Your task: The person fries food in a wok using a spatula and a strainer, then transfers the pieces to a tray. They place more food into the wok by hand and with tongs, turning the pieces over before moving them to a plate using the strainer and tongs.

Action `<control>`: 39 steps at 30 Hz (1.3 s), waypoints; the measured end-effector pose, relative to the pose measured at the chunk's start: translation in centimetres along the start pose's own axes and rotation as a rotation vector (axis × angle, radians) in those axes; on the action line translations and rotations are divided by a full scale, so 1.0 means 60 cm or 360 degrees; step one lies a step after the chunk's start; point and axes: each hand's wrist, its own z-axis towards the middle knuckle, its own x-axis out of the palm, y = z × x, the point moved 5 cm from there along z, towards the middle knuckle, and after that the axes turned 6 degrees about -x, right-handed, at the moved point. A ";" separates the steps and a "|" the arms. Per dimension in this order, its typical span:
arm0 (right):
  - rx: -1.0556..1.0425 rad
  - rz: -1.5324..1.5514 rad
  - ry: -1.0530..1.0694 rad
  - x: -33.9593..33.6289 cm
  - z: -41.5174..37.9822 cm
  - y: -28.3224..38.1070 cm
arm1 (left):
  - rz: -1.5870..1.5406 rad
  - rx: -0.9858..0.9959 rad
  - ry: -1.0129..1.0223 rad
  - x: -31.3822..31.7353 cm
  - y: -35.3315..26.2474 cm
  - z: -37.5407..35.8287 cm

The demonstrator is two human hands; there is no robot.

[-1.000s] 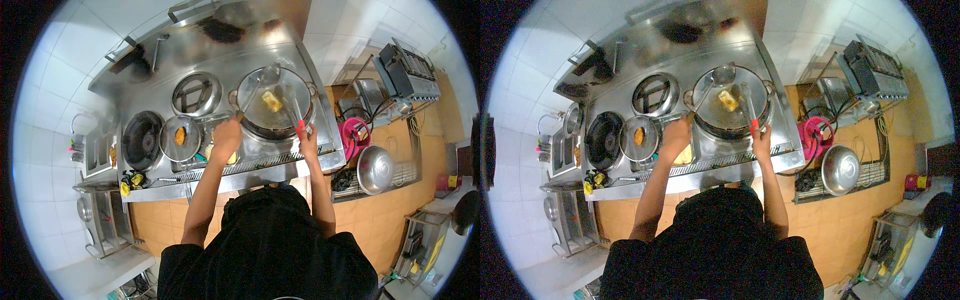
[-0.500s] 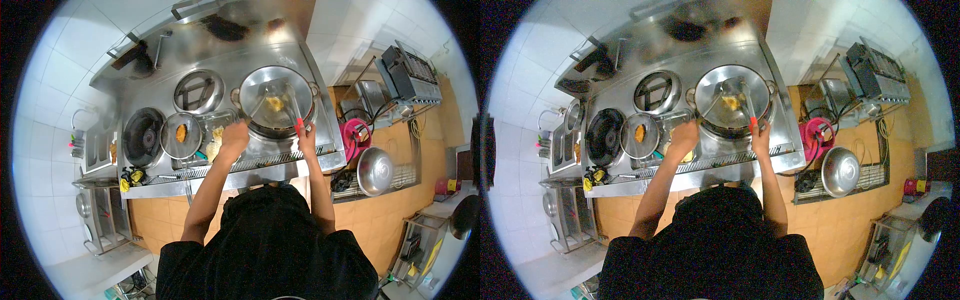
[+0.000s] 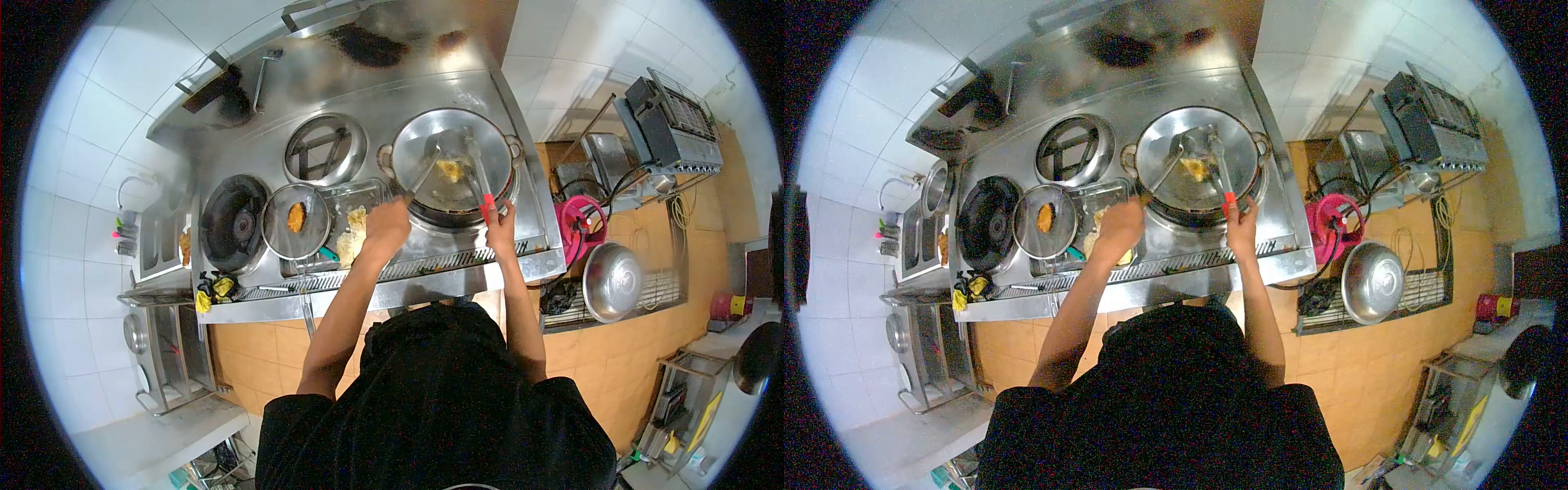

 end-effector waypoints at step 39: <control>-0.0024 -0.0127 0.0022 -0.017 -0.018 0.025 | 0.0030 -0.0003 -0.0041 -0.001 0.009 -0.001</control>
